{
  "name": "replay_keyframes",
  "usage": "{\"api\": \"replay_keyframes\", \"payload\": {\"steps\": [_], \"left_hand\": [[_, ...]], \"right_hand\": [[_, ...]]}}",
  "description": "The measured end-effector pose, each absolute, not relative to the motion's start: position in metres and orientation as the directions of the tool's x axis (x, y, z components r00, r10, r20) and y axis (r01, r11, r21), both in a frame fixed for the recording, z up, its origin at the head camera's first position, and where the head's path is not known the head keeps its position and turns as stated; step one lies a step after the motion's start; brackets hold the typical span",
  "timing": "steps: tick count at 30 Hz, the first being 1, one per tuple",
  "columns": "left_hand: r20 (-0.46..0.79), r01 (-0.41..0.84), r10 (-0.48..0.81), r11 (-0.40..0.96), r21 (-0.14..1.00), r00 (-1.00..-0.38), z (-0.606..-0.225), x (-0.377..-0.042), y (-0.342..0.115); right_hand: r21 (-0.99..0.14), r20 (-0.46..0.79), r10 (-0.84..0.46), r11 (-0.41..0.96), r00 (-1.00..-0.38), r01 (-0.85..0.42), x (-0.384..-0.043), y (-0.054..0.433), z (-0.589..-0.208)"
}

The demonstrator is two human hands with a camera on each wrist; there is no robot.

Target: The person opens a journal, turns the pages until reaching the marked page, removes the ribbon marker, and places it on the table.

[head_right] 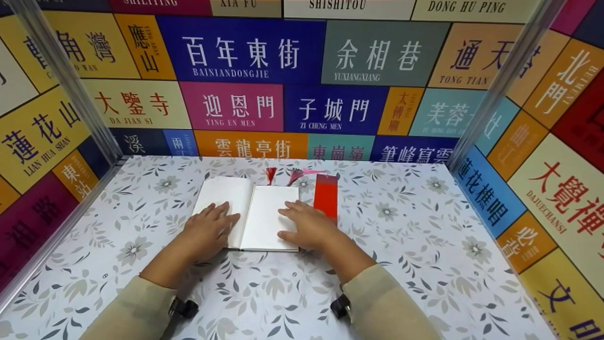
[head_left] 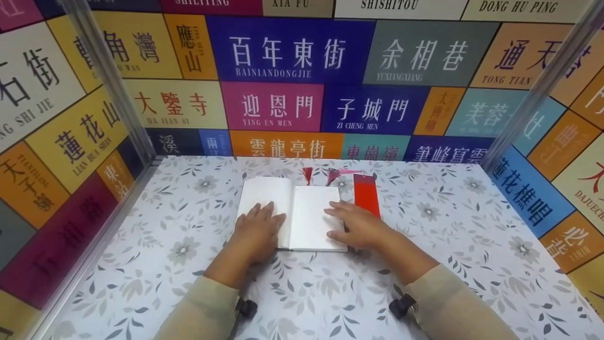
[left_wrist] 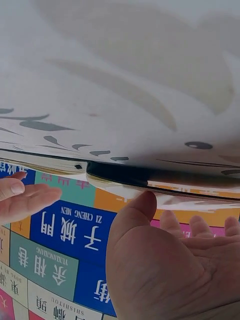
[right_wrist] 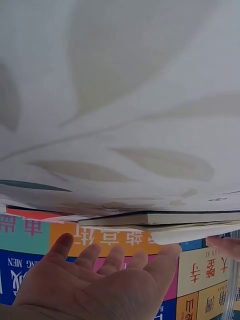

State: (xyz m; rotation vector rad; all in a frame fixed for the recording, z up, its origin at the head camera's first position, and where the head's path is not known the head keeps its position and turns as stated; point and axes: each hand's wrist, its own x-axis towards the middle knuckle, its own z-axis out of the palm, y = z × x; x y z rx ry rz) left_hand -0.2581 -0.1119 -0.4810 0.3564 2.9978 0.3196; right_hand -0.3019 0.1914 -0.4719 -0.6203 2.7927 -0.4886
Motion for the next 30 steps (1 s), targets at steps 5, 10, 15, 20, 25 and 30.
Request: {"api": "replay_keyframes", "payload": {"steps": [5,10,15,20,25,30], "left_hand": [[-0.086,0.212,0.236,0.953,0.218,-0.968,-0.4818,-0.2583,-0.1141],[-0.087,0.203,0.231,0.947,0.248,-0.969,-0.4838,-0.2595,-0.1160],[-0.084,0.201,0.231,0.940,0.275,-0.969,-0.4843,-0.2589,-0.1169],[-0.079,0.200,0.232,0.936,0.291,-0.970,-0.4835,-0.2578,-0.1180],[-0.089,0.188,0.224,0.935,0.299,-0.971,-0.4837,-0.2578,-0.1186],[-0.119,0.173,0.215,0.940,0.295,-0.969,-0.4843,-0.2598,-0.1184]], "right_hand": [[-0.360,-0.170,-0.466,0.849,-0.868,-0.386,-0.3003,0.1933,-0.4730],[-0.374,-0.190,-0.480,0.842,-0.857,-0.388,-0.2959,0.1945,-0.4711],[-0.388,-0.224,-0.490,0.838,-0.843,-0.384,-0.2930,0.1958,-0.4705],[-0.399,-0.258,-0.471,0.847,-0.844,-0.351,-0.2920,0.1955,-0.4703],[-0.392,-0.262,-0.465,0.852,-0.846,-0.347,-0.2927,0.1953,-0.4701],[-0.400,-0.261,-0.463,0.850,-0.847,-0.342,-0.2934,0.1961,-0.4703]]}}
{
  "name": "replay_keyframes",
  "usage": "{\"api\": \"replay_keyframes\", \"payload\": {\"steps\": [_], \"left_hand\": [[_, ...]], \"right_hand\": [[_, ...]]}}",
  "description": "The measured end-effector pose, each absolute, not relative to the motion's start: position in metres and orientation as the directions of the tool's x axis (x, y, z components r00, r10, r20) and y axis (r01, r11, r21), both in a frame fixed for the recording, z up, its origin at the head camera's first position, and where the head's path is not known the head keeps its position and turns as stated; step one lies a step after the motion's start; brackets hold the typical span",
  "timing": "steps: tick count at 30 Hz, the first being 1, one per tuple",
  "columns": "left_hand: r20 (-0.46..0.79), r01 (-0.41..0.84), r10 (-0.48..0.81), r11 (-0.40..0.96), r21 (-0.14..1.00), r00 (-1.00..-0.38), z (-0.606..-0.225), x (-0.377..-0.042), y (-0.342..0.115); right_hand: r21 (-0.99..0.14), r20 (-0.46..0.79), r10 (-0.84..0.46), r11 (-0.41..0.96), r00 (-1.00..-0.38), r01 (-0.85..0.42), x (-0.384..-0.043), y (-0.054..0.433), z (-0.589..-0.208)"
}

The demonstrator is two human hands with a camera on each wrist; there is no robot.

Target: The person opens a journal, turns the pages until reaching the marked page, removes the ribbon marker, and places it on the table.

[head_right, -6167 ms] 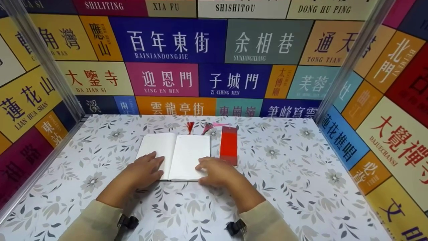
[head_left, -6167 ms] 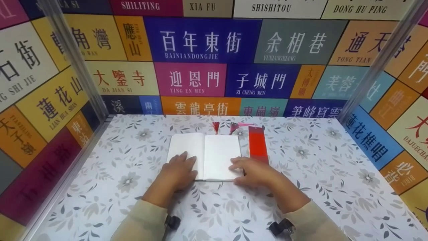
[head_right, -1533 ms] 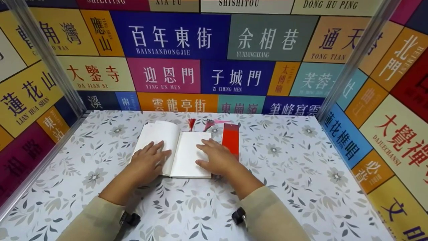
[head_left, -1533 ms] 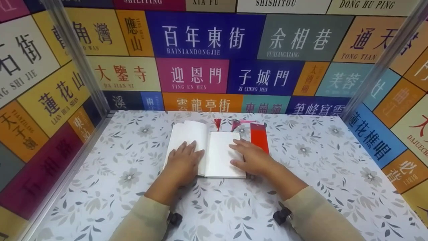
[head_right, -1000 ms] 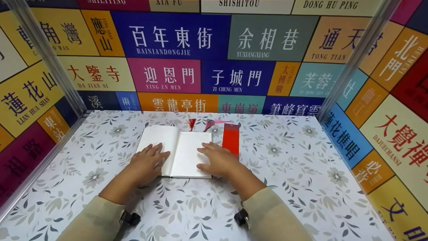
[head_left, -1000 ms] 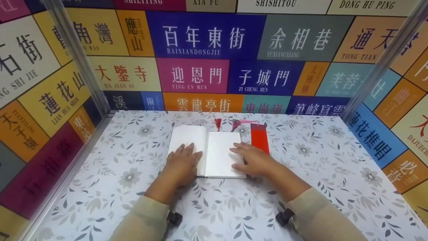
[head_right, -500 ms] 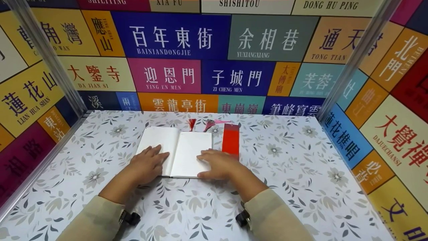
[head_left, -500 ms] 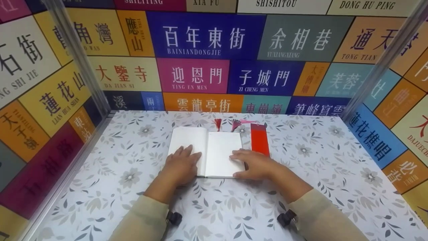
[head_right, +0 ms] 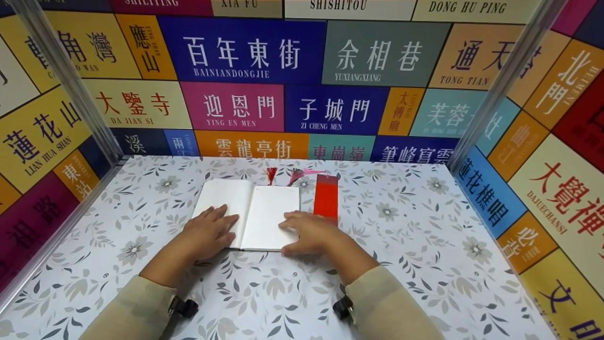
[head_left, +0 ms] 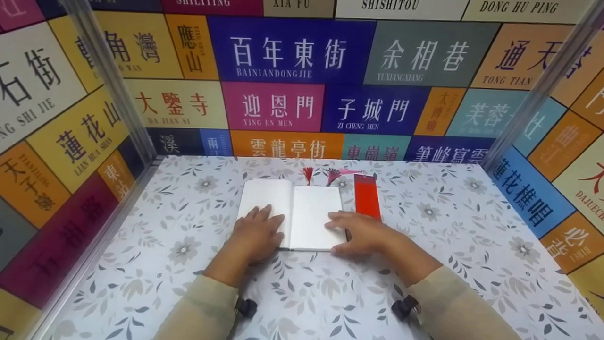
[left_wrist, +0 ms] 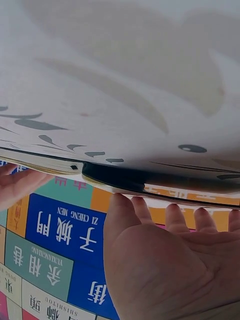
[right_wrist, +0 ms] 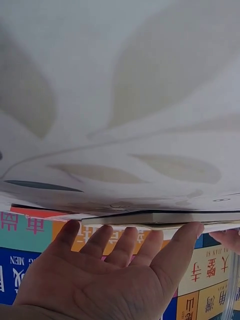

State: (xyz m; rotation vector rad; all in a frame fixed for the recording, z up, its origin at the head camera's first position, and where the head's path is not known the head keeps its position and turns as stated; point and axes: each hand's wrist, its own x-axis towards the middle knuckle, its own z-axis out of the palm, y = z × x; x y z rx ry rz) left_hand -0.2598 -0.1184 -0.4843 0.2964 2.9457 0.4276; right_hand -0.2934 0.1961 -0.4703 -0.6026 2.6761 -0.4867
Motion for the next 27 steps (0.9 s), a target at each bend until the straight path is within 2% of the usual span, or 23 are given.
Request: {"api": "replay_keyframes", "payload": {"steps": [6,13,20,27], "left_hand": [[-0.183,0.133,0.193,0.945,0.300,-0.964,-0.4829,-0.2610,-0.1159],[-0.175,0.136,0.193,0.945,0.296,-0.965,-0.4830,-0.2593,-0.1147],[-0.201,0.107,0.174,0.946,0.306,-0.964,-0.4831,-0.2593,-0.1141],[-0.210,0.098,0.168,0.947,0.307,-0.963,-0.4828,-0.2604,-0.1138]], "right_hand": [[-0.414,-0.254,-0.467,0.844,-0.847,-0.341,-0.2944,0.1971,-0.4700],[-0.425,-0.205,-0.515,0.813,-0.833,-0.398,-0.2960,0.1987,-0.4688],[-0.510,-0.257,-0.459,0.812,-0.851,-0.283,-0.2978,0.1979,-0.4635],[-0.549,-0.229,-0.468,0.786,-0.854,-0.284,-0.2990,0.1983,-0.4609]]}}
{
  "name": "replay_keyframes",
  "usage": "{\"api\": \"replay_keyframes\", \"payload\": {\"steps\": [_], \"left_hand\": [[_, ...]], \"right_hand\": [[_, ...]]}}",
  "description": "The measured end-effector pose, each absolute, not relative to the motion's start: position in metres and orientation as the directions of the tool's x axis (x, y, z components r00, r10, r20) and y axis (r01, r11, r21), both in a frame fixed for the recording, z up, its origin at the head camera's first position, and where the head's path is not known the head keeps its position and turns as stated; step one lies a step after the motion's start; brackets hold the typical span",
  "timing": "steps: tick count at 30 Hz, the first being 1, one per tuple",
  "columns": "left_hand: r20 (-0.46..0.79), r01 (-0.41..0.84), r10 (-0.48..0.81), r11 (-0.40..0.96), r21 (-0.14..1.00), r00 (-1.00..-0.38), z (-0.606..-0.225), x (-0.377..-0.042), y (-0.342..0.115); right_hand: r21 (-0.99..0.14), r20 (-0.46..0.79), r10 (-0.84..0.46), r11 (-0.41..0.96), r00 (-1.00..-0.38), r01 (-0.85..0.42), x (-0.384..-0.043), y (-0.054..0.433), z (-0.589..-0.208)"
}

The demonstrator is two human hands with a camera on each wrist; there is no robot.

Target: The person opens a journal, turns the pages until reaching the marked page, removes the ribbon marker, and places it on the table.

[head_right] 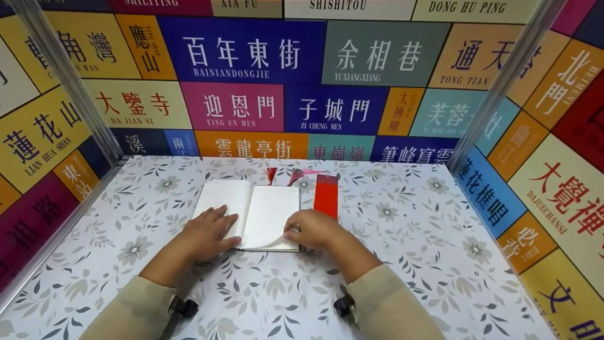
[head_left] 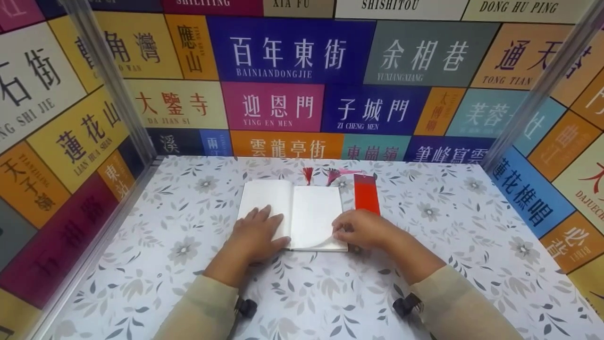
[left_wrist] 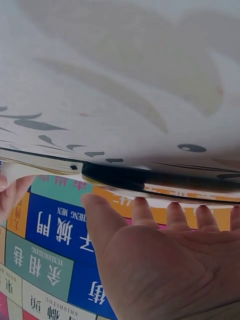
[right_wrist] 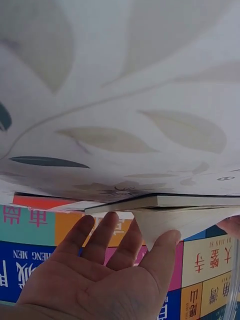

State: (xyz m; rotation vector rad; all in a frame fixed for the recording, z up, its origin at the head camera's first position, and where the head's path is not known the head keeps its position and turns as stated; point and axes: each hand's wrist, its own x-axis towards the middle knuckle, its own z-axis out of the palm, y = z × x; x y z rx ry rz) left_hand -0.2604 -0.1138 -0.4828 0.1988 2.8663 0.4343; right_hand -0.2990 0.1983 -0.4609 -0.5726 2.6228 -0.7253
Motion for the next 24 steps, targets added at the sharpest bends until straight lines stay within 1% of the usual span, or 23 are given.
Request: {"api": "replay_keyframes", "payload": {"steps": [5,13,24], "left_hand": [[-0.206,0.100,0.166,0.950,0.296,-0.964,-0.483,-0.261,-0.114],[-0.201,0.111,0.177,0.946,0.304,-0.963,-0.482,-0.260,-0.114],[-0.211,0.092,0.161,0.949,0.300,-0.964,-0.484,-0.261,-0.113]], "right_hand": [[-0.548,-0.160,-0.458,0.778,-0.875,-0.307,-0.298,0.198,-0.458],[-0.503,-0.003,-0.468,0.765,-0.884,-0.403,-0.295,0.192,-0.451],[-0.498,0.017,-0.410,0.787,-0.912,-0.363,-0.289,0.183,-0.445]]}}
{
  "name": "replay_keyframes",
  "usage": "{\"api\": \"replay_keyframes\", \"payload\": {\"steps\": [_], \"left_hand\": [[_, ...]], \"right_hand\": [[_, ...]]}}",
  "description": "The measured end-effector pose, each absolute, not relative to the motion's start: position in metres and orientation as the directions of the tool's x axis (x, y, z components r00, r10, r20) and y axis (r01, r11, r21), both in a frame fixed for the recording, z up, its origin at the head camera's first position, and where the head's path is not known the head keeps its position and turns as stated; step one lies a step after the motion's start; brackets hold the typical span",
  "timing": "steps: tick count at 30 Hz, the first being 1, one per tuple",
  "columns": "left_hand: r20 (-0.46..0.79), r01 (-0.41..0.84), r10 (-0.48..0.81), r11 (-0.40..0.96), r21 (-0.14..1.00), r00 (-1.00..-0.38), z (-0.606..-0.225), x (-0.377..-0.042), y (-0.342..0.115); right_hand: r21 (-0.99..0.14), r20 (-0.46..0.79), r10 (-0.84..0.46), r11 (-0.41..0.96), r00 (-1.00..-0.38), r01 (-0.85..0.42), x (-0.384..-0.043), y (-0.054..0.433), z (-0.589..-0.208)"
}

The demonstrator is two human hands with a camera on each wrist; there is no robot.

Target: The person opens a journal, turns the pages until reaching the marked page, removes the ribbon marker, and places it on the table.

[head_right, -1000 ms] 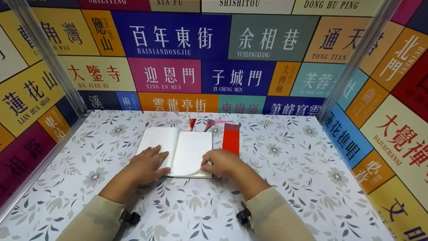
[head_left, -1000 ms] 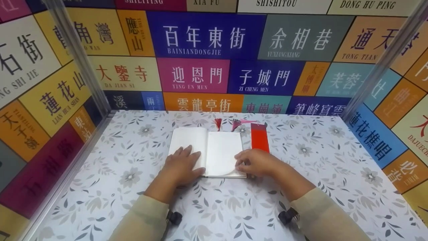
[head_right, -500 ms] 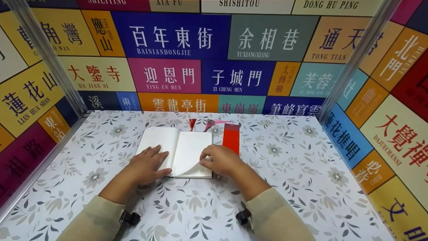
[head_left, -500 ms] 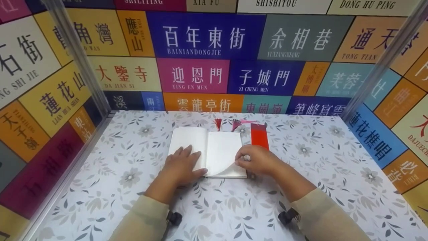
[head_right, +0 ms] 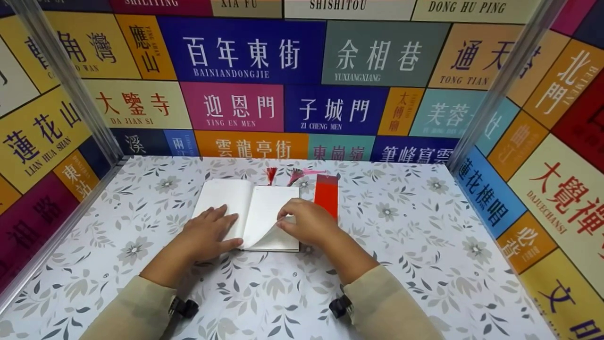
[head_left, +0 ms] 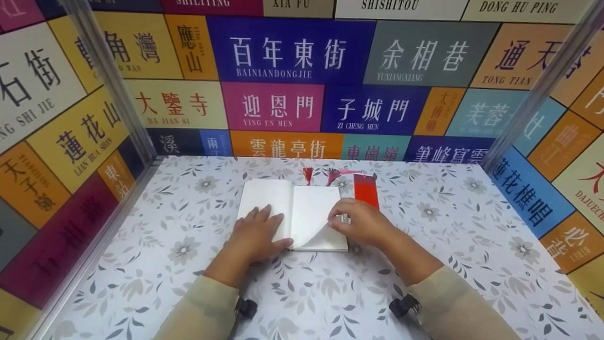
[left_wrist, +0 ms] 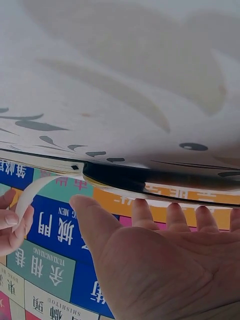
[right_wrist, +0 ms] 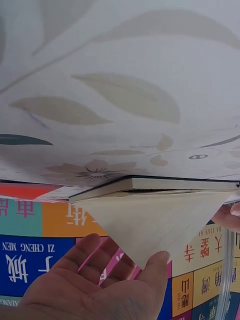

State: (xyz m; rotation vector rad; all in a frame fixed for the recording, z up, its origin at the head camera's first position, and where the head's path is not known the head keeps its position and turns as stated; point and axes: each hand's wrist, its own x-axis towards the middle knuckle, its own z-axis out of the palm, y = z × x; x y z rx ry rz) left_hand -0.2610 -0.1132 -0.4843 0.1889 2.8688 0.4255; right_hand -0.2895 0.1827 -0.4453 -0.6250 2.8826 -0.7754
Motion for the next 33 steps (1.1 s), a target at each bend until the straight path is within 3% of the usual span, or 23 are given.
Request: {"api": "replay_keyframes", "payload": {"steps": [16,33], "left_hand": [[-0.204,0.105,0.169,0.951,0.291,-0.964,-0.481,-0.260,-0.109],[-0.136,0.124,0.167,0.953,0.278,-0.977,-0.475,-0.256,-0.100]], "right_hand": [[-0.516,0.125,-0.385,0.762,-0.915,-0.391,-0.283,0.171,-0.437],[-0.492,0.276,-0.448,0.694,-0.850,-0.526,-0.282,0.150,-0.428]]}}
